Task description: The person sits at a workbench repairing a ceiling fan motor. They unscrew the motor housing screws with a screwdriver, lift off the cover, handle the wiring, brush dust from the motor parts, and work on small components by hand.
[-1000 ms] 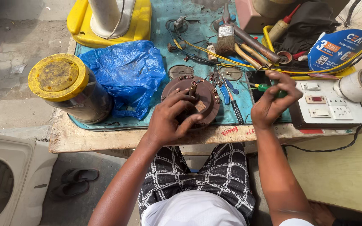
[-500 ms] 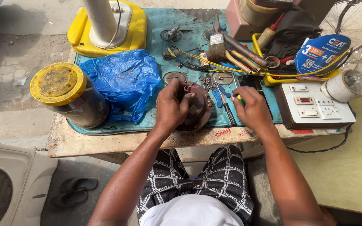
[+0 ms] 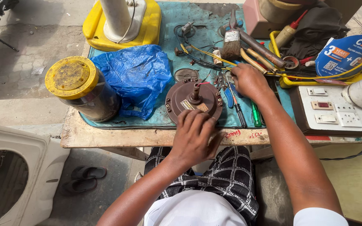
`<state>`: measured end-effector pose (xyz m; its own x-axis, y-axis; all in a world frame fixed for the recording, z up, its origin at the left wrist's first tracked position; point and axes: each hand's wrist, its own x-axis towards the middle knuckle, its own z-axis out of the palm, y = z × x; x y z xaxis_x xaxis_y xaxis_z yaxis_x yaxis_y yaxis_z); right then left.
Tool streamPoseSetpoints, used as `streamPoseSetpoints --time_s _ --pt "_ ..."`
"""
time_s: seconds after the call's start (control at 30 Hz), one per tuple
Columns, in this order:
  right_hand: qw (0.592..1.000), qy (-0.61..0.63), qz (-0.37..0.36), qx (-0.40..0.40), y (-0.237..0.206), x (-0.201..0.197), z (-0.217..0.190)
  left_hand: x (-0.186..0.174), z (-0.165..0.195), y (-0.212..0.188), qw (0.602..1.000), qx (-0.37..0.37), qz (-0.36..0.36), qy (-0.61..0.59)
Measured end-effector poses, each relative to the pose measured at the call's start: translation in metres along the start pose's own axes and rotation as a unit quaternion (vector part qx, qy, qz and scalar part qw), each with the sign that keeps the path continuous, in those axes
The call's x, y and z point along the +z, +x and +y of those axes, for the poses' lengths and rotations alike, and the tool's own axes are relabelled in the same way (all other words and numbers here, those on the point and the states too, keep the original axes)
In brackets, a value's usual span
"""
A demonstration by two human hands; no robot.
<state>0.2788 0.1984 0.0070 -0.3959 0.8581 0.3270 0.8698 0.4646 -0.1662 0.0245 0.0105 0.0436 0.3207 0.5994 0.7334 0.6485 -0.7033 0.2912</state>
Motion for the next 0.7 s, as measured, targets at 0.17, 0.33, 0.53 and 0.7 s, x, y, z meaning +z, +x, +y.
streamPoseSetpoints --time_s 0.17,0.33,0.53,0.7 --pt "0.99 0.118 0.078 0.019 -0.018 -0.027 -0.013 0.037 -0.008 0.002 0.98 0.061 -0.117 0.149" --pt "0.944 0.295 0.109 0.099 -0.068 -0.06 -0.029 0.02 -0.036 -0.014 0.975 0.131 -0.147 0.105" --pt "0.862 0.482 0.094 0.127 -0.122 -0.064 -0.056 -0.038 -0.08 -0.031 0.975 0.063 -0.211 -0.005" --pt "0.925 0.362 0.117 0.002 -0.118 -0.046 -0.089 -0.014 -0.076 -0.027 0.987 0.079 -0.131 -0.056"
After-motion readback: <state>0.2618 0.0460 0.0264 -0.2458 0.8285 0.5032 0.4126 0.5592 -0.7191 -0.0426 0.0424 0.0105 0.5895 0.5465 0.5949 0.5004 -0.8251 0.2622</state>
